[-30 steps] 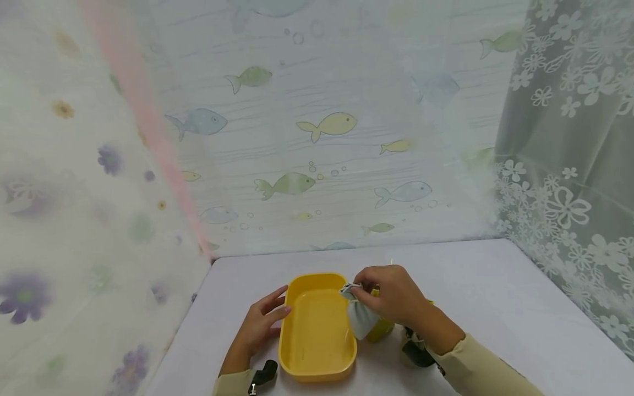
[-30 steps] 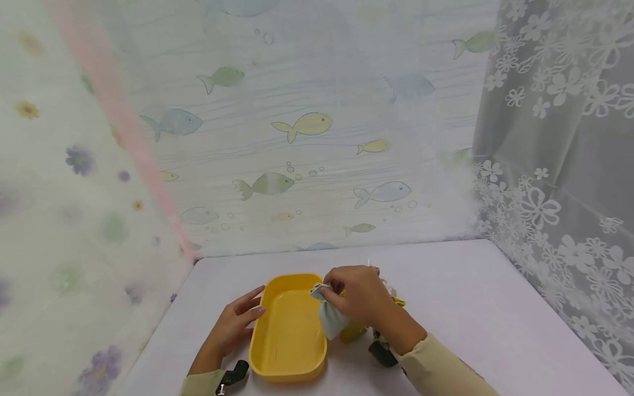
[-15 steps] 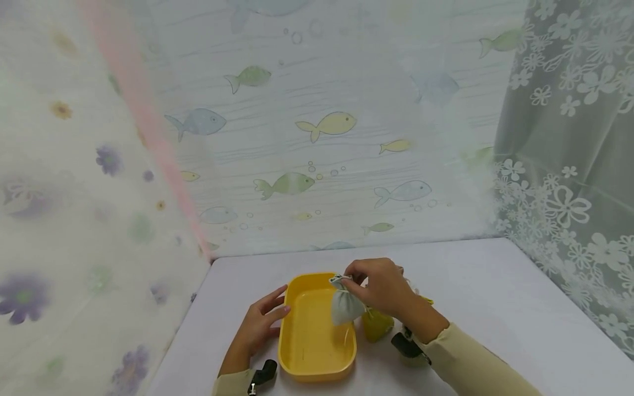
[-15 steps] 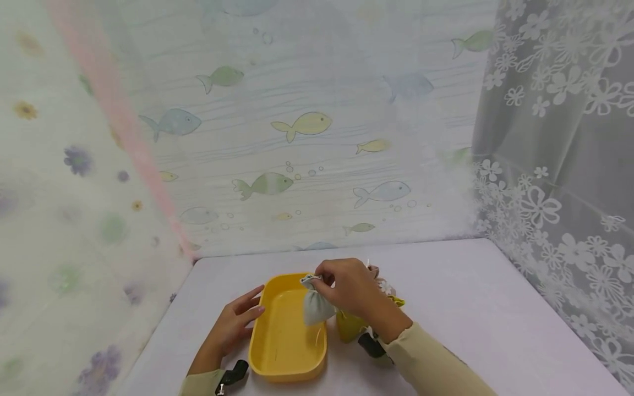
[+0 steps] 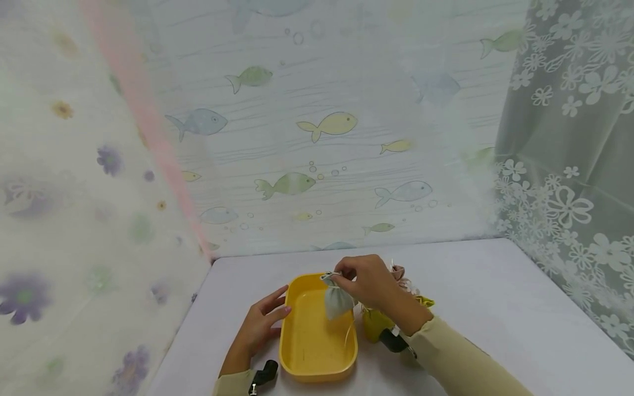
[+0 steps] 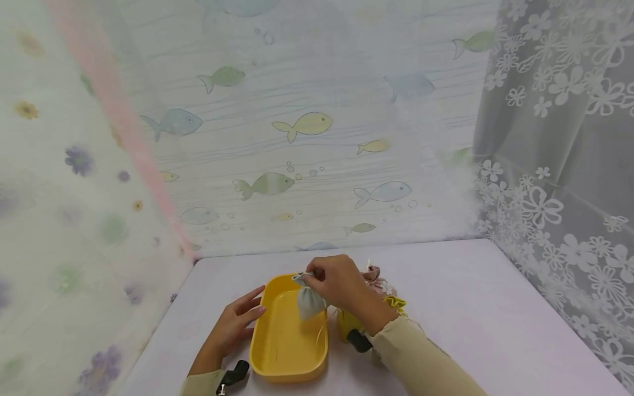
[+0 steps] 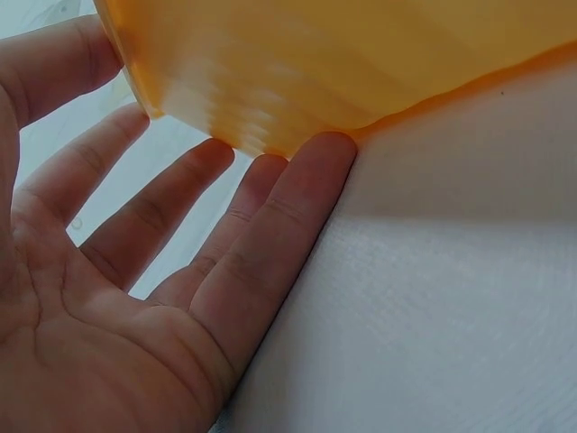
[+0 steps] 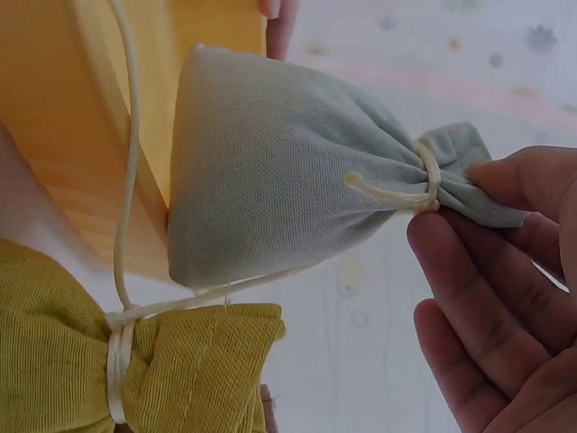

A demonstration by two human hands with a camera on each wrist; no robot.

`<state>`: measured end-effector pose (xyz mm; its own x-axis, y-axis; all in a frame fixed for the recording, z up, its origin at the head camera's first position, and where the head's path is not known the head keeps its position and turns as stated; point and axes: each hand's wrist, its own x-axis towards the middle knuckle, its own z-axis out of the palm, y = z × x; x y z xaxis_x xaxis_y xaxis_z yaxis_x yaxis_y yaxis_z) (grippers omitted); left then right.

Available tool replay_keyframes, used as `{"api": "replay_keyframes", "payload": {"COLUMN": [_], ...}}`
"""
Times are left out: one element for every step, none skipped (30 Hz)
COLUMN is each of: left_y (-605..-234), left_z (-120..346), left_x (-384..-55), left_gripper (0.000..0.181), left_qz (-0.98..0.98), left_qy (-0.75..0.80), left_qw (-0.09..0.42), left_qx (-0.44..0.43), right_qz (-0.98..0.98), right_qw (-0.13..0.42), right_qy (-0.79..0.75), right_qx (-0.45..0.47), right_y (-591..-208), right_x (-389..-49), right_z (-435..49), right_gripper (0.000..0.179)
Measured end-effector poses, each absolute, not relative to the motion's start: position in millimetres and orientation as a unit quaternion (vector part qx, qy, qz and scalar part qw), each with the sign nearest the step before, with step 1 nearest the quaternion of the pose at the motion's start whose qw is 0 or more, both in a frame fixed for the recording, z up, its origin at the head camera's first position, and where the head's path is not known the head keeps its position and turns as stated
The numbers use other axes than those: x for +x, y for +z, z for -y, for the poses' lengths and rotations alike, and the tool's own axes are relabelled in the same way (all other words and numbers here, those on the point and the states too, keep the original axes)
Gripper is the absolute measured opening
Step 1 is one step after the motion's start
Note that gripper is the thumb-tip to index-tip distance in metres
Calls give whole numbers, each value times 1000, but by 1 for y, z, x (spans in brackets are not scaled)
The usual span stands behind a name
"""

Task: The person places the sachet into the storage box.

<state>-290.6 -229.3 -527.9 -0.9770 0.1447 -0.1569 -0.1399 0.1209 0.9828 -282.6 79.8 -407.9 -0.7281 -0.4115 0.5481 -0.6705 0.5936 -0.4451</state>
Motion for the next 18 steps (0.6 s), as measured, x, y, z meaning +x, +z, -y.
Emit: {"api": "replay_keyframes", "payload": {"left_y": [-528, -528, -528, -528, -528, -528, -528, -527, -527, -527, -527, -527, -526, -526, -526, -526, -526, -526], "left_z": [229, 229, 229, 229, 229, 229, 229, 229, 229, 229, 229, 228, 228, 228, 228, 228, 228, 228], "left_x": [-291, -291, -291, -291, -291, -291, -291, -291, -291, -291, -291, -291, -290, -290, -290, -290, -289, -289], "left_gripper": [68, 68, 67, 67, 67, 67, 67, 67, 67, 67, 67, 67, 68, 68, 69, 69, 69, 69], "left_qz": [-741, -741, -743, -743, -744, -744, -744, -744, -743, -742, -742, -741, -741, -741, -742, -743, -743, -743], "left_qy": [663, 662, 661, 661, 660, 660, 660, 661, 661, 663, 663, 663, 663, 663, 662, 661, 660, 661], "left_qw": [107, 107, 105, 104, 103, 103, 103, 103, 102, 103, 104, 105, 105, 106, 106, 107, 106, 107], "left_qx": [2, 2, 2, 1, 0, -1, -2, -2, -2, -3, -2, -3, -3, -4, -4, -5, -4, -5], "right_qz": [871, 871, 870, 869, 869, 869, 869, 868, 868, 869, 869, 871, 872, 873, 874, 875, 876, 876], "right_qw": [197, 195, 194, 193, 192, 190, 188, 187, 186, 186, 185, 184, 181, 179, 178, 176, 175, 175], "right_qy": [327, 331, 333, 336, 337, 339, 341, 341, 341, 340, 340, 338, 338, 338, 336, 336, 336, 336], "right_qx": [308, 308, 307, 308, 308, 307, 307, 308, 308, 307, 307, 305, 305, 304, 302, 300, 299, 298], "right_y": [-408, -408, -409, -409, -409, -410, -410, -411, -411, -411, -412, -412, -412, -412, -413, -413, -413, -413], "right_x": [-283, -284, -285, -286, -287, -287, -288, -289, -289, -290, -290, -290, -290, -291, -291, -291, -291, -291], "right_z": [-79, -78, -77, -76, -76, -75, -74, -73, -72, -71, -70, -69, -67, -66, -65, -64, -62, -61], "right_gripper": [4, 4, 5, 5, 6, 6, 6, 6, 7, 6, 6, 7, 7, 7, 7, 7, 7, 7]}}
